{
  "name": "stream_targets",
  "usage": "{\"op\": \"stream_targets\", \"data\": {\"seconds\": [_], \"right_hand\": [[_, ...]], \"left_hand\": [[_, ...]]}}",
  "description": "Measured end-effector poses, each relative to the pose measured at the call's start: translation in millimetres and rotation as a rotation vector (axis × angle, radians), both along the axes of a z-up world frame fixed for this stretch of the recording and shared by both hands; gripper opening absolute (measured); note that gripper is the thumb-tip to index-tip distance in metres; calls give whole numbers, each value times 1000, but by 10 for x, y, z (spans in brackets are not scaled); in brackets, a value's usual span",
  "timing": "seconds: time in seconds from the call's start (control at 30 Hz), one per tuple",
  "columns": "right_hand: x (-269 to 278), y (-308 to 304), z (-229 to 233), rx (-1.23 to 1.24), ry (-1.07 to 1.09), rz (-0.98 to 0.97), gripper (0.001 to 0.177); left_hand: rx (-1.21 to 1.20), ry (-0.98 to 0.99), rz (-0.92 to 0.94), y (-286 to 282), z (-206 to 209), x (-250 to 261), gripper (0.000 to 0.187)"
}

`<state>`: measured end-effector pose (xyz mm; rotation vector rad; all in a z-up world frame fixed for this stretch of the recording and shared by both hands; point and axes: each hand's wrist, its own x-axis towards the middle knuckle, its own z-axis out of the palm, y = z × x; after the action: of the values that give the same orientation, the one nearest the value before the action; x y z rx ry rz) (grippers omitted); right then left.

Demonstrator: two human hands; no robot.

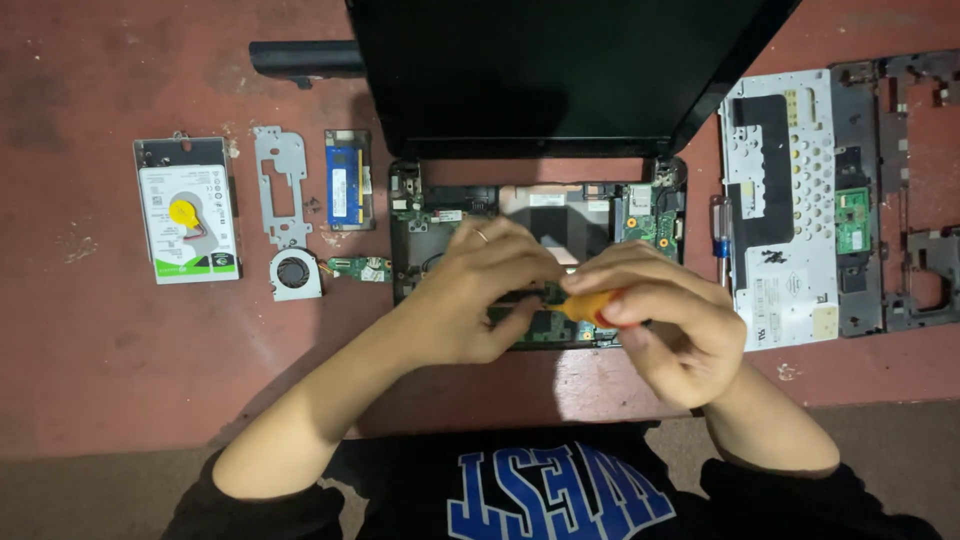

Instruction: Repairing a laptop by unscrewing and adjusting internal components.

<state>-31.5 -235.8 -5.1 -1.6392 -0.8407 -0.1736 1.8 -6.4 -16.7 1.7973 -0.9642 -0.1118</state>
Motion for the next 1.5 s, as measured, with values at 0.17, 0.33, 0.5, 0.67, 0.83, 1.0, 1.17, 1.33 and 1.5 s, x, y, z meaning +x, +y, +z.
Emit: {"op": "stream_targets", "data": {"seconds": [0.17,0.33,0.5,0.67,0.83,1.0,1.17,1.33,1.5], "right_hand": [[-3,4,-44,77,33,-39,22],[28,-40,-87,38,-11,-13,29],[40,-24,-42,28,13,-31,26],[48,27,12,-20,-15,-49,25],[48,31,97,-61,-7,-97,16],[27,-34,-51,35,-4,18,15],[10,3,-24,4,28,-33,21],[-19,-6,37,111,105,40,24],[12,-13,24,-42,-1,-57,21]], "left_hand": [[330,-269,46,0,-181,-28,28],[427,-349,52,-28,-266,-58,28],[402,-389,55,-21,-243,-51,24],[410,-423,63,-24,-254,-17,33],[424,-407,45,-20,-271,-41,25],[388,-358,29,-23,-267,-38,23],[379,-359,30,-23,-238,-45,21],[400,-389,39,-23,-255,-56,22],[419,-374,24,-18,-284,-52,23]]}}
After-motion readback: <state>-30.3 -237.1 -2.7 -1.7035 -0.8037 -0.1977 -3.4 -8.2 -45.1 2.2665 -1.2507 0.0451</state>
